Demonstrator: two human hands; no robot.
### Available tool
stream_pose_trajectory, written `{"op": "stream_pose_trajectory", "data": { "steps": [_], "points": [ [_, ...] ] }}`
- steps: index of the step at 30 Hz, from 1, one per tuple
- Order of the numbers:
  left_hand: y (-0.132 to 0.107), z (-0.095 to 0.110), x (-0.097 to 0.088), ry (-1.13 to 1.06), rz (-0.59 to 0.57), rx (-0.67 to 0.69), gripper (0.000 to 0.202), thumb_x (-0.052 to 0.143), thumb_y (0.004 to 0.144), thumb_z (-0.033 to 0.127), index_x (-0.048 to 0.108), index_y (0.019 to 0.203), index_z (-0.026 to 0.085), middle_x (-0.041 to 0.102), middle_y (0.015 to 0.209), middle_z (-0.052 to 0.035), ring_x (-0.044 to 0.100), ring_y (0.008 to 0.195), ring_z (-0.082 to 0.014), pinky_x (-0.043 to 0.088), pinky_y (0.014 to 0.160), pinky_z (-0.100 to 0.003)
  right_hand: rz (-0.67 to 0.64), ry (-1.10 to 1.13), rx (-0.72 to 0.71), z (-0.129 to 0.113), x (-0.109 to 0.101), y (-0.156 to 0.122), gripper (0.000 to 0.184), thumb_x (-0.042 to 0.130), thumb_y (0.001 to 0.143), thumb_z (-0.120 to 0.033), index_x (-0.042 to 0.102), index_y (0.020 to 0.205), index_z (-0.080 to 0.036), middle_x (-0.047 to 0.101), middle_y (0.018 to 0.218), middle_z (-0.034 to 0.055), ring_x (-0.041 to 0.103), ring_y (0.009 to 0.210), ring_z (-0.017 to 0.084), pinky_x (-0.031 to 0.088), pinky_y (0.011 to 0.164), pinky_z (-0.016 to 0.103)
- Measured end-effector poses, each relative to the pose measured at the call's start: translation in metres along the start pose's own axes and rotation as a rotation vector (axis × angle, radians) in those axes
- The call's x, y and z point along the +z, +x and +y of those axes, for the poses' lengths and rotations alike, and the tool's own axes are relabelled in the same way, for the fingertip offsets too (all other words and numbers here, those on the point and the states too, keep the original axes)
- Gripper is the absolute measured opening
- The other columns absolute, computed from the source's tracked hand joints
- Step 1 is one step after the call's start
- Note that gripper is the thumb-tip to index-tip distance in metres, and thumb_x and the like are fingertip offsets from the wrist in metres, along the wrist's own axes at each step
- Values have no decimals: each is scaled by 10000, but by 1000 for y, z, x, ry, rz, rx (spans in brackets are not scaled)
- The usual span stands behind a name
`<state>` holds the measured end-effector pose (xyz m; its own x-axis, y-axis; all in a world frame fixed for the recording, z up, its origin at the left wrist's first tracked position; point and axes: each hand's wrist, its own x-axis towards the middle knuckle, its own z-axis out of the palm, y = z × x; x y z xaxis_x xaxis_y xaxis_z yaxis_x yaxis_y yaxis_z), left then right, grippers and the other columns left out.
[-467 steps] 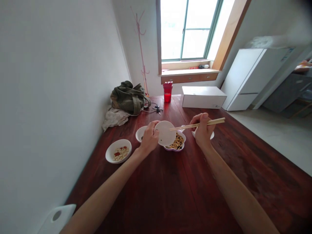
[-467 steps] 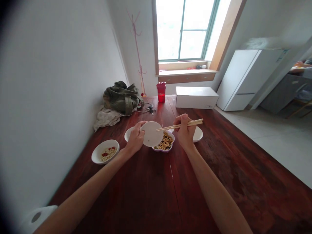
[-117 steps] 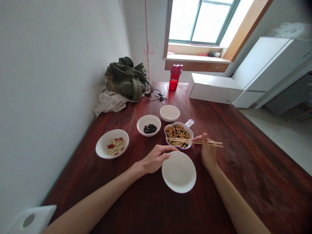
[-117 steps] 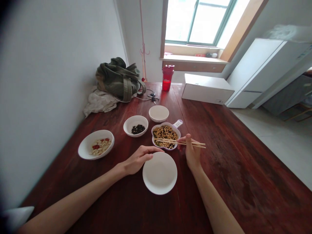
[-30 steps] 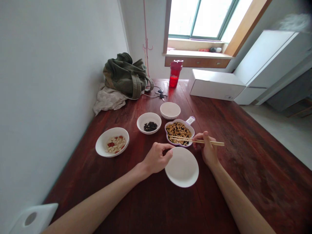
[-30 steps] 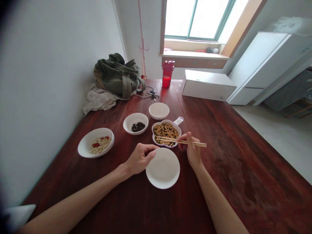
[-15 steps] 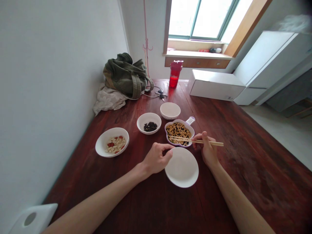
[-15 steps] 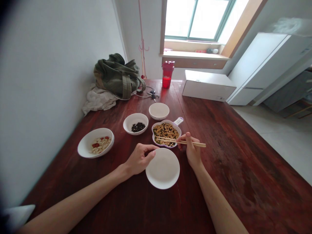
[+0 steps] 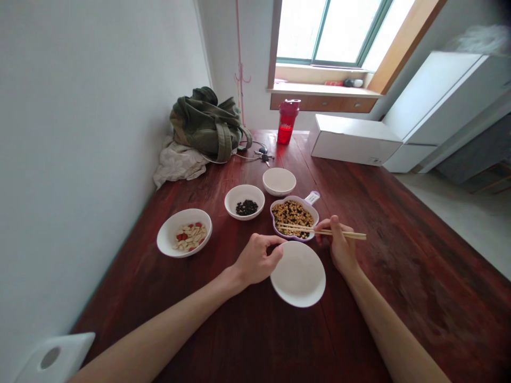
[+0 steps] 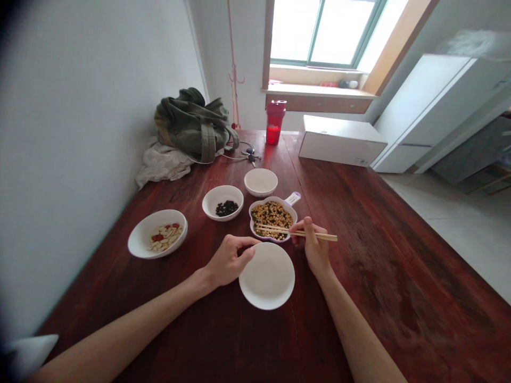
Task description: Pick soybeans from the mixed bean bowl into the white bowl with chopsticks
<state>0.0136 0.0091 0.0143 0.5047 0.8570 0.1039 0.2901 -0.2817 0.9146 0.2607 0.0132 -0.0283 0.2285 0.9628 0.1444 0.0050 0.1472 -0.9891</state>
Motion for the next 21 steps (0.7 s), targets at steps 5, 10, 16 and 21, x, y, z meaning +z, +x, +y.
{"op": "stream_pose_trajectory", "data": {
  "steps": [5, 10, 16, 21],
  "points": [
    [0, 0, 0, -13, 2, -1, 348, 540, 919, 189, 800, 1145, 143, 811, 937, -53, 725, 765, -169, 491, 637, -215, 12, 1, 10, 1, 1, 0, 551, 497, 985, -596, 758, 745, -174, 608, 575, 29, 533, 491, 129, 399, 447, 236],
    [0, -1, 0, -9, 0, -3, 351, 537, 922, 194, 798, 1150, 140, 811, 955, -63, 728, 773, -175, 495, 637, -217, 15, 16, 24, 3, 0, 0, 563, 503, 971, -620, 751, 743, -169, 618, 587, 36, 546, 492, 132, 401, 434, 234],
    [0, 0, -1, -13, -7, -1, 356, 531, 931, 214, 795, 1156, 131, 810, 992, -78, 739, 812, -191, 518, 667, -225, 6, -16, -4, -1, -1, 0, 550, 511, 979, -602, 748, 746, -164, 613, 561, 27, 519, 452, 112, 385, 427, 230],
    [0, 2, -1, -5, -5, -6, 356, 533, 926, 216, 797, 1149, 132, 811, 992, -80, 736, 808, -191, 521, 663, -223, 13, 1, -10, -1, 0, 0, 545, 538, 957, -617, 742, 721, -170, 637, 588, 39, 548, 476, 132, 408, 440, 245]
  ]
}}
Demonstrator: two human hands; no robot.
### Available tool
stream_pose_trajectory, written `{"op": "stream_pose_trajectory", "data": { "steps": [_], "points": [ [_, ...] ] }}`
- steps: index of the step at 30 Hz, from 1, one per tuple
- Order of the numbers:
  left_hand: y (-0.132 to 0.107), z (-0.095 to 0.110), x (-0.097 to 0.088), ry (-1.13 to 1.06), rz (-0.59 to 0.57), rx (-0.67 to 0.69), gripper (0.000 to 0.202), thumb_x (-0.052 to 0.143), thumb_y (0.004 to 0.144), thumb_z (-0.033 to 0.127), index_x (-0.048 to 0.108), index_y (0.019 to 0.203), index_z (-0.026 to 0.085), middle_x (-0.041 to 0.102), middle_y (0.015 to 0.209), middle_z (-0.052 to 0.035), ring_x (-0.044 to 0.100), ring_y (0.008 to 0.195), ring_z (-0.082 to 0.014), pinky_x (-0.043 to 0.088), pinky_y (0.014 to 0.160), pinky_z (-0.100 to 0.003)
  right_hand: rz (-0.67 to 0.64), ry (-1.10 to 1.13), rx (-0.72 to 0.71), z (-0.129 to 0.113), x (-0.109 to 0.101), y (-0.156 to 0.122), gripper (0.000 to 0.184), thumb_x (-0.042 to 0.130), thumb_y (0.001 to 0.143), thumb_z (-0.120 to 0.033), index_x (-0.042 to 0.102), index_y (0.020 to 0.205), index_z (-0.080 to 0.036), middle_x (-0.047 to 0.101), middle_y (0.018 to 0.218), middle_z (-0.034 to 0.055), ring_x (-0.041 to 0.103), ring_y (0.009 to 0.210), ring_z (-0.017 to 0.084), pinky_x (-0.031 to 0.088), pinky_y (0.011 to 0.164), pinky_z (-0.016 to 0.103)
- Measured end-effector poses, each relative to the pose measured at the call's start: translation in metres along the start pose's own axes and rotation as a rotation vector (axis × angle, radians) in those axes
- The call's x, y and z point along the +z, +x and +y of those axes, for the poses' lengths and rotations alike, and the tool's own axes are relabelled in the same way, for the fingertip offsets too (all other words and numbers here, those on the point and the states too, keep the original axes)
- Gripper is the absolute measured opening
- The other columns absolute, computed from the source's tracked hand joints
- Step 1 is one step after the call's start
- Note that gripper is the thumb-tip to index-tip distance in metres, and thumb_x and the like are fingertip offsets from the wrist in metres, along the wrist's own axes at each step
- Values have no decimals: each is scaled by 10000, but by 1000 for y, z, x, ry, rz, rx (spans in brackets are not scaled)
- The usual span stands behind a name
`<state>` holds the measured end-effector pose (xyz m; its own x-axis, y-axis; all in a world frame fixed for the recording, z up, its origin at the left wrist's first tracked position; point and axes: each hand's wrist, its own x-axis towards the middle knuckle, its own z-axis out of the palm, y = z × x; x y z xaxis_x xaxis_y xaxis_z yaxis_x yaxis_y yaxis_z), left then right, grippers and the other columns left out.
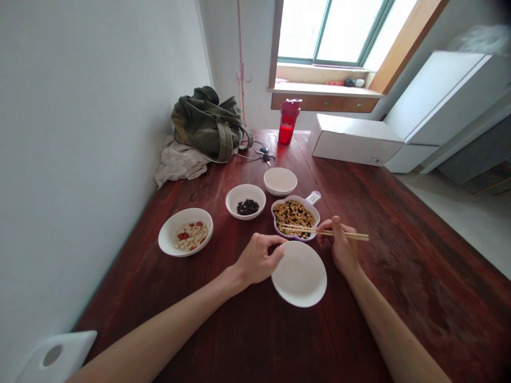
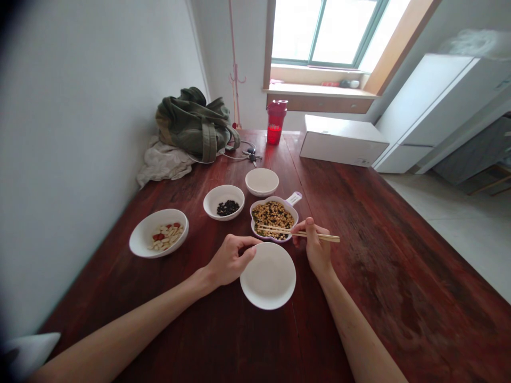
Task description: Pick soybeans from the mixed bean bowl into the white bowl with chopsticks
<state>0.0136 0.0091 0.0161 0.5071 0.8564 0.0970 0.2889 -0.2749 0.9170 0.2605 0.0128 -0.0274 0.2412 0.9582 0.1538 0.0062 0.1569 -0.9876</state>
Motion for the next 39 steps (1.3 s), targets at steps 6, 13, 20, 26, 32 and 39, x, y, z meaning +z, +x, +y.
{"op": "stream_pose_trajectory", "data": {
  "steps": [6, 13, 20, 26, 32, 39],
  "points": [
    [0, -1, 1, -1, 9, 0, 352, 538, 924, 204, 798, 1150, 135, 812, 979, -73, 737, 802, -182, 510, 667, -217, 24, 22, 25, 2, 0, 0, 552, 531, 963, -615, 743, 725, -164, 635, 564, 37, 540, 450, 124, 396, 418, 234],
    [0, -2, 1, -1, 16, 0, 348, 539, 920, 194, 802, 1140, 136, 813, 969, -67, 732, 787, -176, 504, 665, -215, 55, 118, 22, 1, -1, 2, 542, 556, 955, -601, 715, 677, -163, 642, 552, 45, 590, 465, 144, 400, 394, 233],
    [-1, -1, 1, -9, 17, -25, 347, 547, 921, 220, 802, 1141, 136, 814, 960, -66, 729, 776, -184, 504, 642, -219, 130, 276, 49, -5, -1, 4, 502, 611, 924, -596, 702, 675, -170, 628, 554, 31, 568, 426, 131, 390, 363, 234],
    [0, -3, 1, -15, 63, -39, 343, 555, 899, 210, 812, 1115, 140, 816, 954, -70, 734, 795, -190, 525, 667, -221, 92, 394, 73, -11, -8, 8, 512, 640, 894, -609, 641, 591, -197, 551, 581, 11, 502, 449, 111, 355, 356, 228],
    [0, -4, 2, -40, 71, -54, 346, 559, 899, 214, 810, 1126, 145, 814, 970, -70, 733, 816, -197, 530, 673, -224, -34, 463, 94, -16, -13, 7, 540, 564, 932, -583, 601, 536, -217, 421, 506, 2, 416, 442, 127, 295, 358, 253],
    [0, -4, 1, -27, 54, -45, 349, 551, 906, 212, 807, 1130, 138, 813, 956, -68, 727, 801, -193, 519, 667, -228, 103, 414, 30, -12, -16, 10, 593, 544, 913, -650, 625, 520, -214, 458, 521, 11, 438, 448, 124, 289, 369, 250]
  ]
}}
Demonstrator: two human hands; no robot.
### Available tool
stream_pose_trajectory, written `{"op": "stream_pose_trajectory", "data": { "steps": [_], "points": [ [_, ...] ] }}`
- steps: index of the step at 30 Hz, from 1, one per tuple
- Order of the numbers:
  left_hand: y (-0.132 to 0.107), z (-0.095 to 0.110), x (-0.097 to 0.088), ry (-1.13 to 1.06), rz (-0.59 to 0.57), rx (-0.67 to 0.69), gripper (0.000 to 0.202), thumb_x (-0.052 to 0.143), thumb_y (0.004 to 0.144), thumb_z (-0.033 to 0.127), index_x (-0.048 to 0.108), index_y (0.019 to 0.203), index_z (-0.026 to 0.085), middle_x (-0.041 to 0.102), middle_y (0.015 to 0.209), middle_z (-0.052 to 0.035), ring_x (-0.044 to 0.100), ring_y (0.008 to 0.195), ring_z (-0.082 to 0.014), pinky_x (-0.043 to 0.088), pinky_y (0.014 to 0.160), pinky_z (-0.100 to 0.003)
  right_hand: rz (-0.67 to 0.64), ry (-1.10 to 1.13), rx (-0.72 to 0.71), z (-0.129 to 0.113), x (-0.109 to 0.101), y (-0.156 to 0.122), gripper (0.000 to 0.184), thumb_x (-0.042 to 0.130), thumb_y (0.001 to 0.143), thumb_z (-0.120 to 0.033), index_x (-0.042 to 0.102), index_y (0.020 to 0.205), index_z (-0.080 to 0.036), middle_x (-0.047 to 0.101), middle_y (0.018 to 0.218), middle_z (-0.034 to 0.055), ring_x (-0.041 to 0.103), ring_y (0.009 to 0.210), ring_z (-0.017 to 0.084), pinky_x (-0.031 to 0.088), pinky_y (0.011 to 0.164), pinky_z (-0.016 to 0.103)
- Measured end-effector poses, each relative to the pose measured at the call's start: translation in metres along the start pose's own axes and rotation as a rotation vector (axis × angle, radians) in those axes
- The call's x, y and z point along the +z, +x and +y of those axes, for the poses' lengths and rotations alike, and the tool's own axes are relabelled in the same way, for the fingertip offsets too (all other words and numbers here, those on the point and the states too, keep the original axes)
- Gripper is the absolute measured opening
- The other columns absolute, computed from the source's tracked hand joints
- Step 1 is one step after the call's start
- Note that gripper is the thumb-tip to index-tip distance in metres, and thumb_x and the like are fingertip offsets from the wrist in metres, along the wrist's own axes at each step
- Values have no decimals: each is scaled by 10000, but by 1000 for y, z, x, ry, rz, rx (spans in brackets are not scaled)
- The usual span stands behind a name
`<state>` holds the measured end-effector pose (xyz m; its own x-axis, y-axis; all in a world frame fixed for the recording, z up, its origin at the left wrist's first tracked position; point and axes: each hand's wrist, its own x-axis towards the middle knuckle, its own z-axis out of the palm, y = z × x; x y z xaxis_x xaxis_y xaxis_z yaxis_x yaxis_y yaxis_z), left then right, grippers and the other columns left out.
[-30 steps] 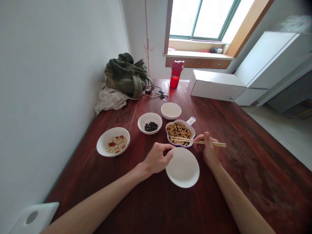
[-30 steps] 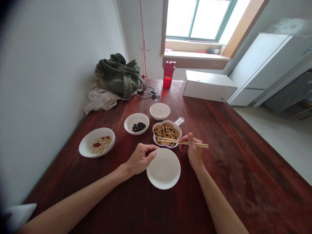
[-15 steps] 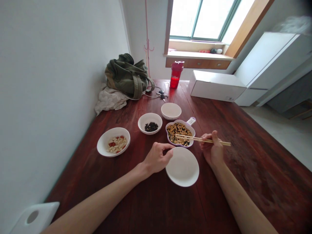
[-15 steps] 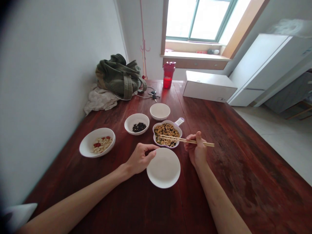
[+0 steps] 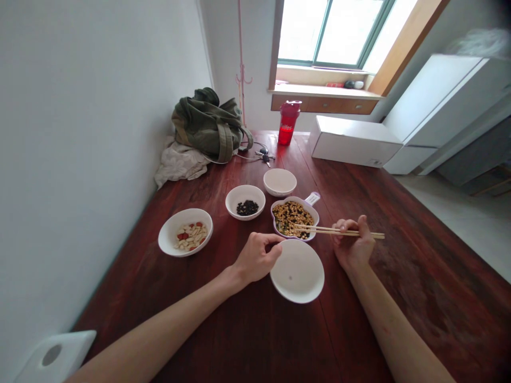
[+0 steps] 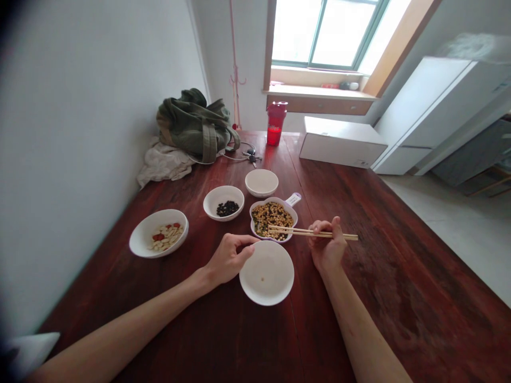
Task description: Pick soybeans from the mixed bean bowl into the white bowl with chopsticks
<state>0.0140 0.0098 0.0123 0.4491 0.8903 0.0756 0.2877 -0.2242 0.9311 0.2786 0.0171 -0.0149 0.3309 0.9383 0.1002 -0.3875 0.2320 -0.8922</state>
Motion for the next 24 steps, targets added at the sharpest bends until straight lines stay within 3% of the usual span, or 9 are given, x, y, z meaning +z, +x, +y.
{"op": "stream_pose_trajectory", "data": {
  "steps": [7, 14, 24],
  "points": [
    [1, -2, 0, -2, -10, 21, 349, 546, 912, 215, 804, 1136, 144, 813, 974, -68, 734, 812, -199, 526, 679, -235, 32, -209, -79, 5, -4, 0, 653, 444, 957, -681, 653, 563, -204, 556, 522, 17, 464, 398, 111, 318, 366, 248],
    [0, 0, -1, -18, -20, 21, 351, 542, 914, 206, 803, 1138, 135, 812, 948, -67, 735, 799, -194, 523, 675, -229, 21, -364, -95, 10, -10, -2, 600, 494, 966, -627, 689, 609, -187, 586, 480, 25, 439, 351, 110, 299, 372, 263],
    [0, 0, -1, -6, -17, 32, 350, 543, 923, 206, 797, 1153, 133, 810, 1022, -81, 743, 830, -194, 527, 695, -229, -96, -491, -169, -12, 2, -10, 597, 468, 1000, -586, 732, 649, -182, 608, 532, 36, 534, 452, 138, 370, 441, 271]
  ]
}}
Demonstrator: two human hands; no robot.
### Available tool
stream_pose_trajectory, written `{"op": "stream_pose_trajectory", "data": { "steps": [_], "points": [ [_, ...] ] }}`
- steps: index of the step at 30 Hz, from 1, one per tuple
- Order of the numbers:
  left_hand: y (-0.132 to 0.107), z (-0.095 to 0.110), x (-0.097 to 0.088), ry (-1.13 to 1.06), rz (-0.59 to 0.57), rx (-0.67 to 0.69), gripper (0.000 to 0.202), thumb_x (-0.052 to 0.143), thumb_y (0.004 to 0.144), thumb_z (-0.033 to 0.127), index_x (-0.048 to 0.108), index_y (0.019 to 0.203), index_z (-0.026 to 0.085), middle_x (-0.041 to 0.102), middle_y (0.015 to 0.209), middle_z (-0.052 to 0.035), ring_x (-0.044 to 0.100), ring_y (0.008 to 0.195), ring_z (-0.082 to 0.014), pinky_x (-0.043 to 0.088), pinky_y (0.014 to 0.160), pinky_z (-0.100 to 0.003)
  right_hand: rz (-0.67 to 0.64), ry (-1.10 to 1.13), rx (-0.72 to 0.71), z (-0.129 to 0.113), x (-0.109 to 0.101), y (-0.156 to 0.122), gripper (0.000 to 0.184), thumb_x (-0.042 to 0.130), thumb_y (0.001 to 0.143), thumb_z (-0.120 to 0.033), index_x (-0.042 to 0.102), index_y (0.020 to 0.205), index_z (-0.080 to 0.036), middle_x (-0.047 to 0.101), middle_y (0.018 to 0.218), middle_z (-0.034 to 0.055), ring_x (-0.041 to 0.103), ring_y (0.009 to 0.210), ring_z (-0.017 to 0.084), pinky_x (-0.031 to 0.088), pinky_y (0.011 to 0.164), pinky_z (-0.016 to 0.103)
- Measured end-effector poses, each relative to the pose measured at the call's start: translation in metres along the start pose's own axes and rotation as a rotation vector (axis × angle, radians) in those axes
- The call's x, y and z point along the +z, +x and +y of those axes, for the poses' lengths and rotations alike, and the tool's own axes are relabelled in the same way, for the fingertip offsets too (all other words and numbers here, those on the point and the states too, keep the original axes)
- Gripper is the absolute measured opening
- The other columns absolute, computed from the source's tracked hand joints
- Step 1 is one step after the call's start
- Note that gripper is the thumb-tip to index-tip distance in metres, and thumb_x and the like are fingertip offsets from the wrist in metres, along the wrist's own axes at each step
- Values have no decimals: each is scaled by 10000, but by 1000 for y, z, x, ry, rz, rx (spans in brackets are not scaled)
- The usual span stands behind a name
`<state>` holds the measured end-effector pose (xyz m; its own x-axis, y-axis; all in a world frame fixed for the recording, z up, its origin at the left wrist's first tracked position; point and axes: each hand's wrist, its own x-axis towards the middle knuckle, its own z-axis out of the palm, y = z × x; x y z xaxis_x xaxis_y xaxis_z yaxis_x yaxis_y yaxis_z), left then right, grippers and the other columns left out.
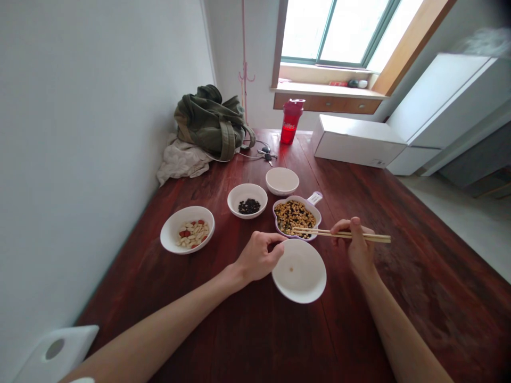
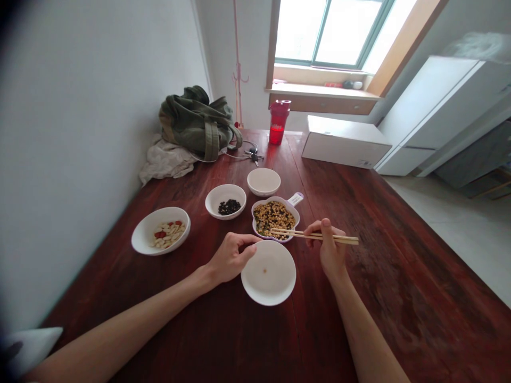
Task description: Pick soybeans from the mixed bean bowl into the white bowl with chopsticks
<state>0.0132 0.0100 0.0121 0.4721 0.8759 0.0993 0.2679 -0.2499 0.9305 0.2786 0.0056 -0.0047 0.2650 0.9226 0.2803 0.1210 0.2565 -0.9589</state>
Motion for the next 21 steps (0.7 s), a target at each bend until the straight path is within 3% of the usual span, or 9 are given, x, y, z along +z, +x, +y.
{"op": "stream_pose_trajectory", "data": {
  "steps": [21],
  "points": [
    [0, -1, 1, 2, 3, 2, 344, 543, 916, 185, 801, 1140, 142, 813, 971, -60, 735, 798, -178, 513, 669, -218, -20, 97, 37, 18, -3, 0, 520, 512, 1002, -527, 751, 706, -173, 644, 628, 45, 562, 497, 139, 396, 443, 264]
  ]
}}
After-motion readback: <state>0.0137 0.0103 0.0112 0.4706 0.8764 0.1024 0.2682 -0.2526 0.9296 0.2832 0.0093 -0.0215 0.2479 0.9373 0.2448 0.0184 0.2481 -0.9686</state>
